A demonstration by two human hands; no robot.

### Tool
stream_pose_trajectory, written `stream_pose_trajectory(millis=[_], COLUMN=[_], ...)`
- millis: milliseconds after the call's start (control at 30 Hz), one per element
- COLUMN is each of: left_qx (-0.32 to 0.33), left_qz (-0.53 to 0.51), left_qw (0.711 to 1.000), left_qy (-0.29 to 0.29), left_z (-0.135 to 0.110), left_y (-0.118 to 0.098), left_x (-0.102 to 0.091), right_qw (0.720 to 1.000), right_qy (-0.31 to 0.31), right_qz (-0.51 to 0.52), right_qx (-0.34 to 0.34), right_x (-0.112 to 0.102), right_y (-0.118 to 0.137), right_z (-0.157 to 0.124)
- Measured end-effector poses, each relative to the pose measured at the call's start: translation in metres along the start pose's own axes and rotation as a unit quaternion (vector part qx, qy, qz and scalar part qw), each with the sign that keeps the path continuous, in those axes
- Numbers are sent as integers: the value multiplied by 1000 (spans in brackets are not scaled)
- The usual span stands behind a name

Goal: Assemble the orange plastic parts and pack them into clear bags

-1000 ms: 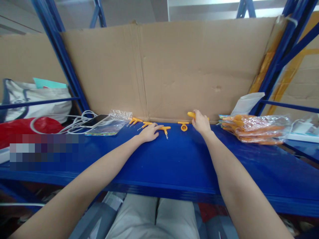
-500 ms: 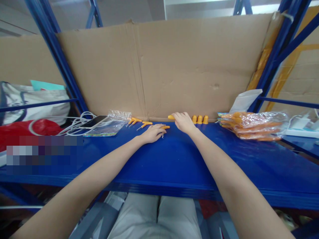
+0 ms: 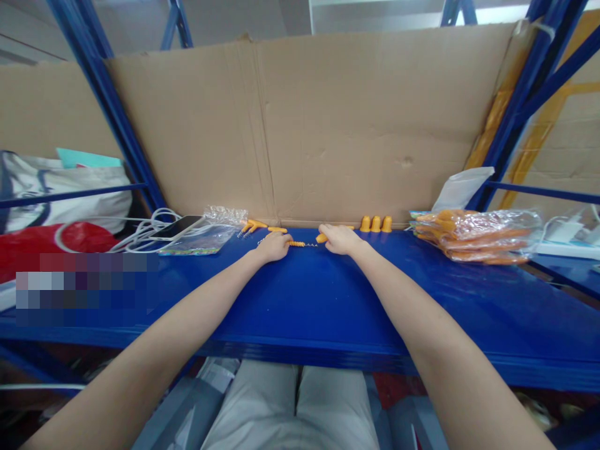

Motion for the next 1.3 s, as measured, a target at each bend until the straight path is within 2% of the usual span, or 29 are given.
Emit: stream_pose_trajectory(millis=[167,500,767,1000,1300], left_qx=[-33,-41,-47,-20,-20], left_qz=[0,5,-26,-52,-107], left_qw=[999,998,998,998,994], left_qy=[19,37,15,-1,-14], left_z=[-4,-7,-6,-10,-7], left_y=[3,1,-1,-11,-9], left_x=[-6,-11,-9,-7,-6], right_qw=[999,999,998,998,995], right_qy=[33,36,18,21,-48], right_qz=[-4,26,63,51,84], right_qx=[16,-12,20,-22,-36], right_x=[-1,1,4,5,10], right_y=[1,5,3,10,-1], right_z=[-2,2,4,9,5])
Point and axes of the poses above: each hand's wrist, its own z-axis towards the middle knuckle, its own x-axis out of the palm, y = z × x, the point moved 1 cm from there along z, towards the middle knuckle, and after that the axes turned 14 degrees about -x, right-handed, at the moved point
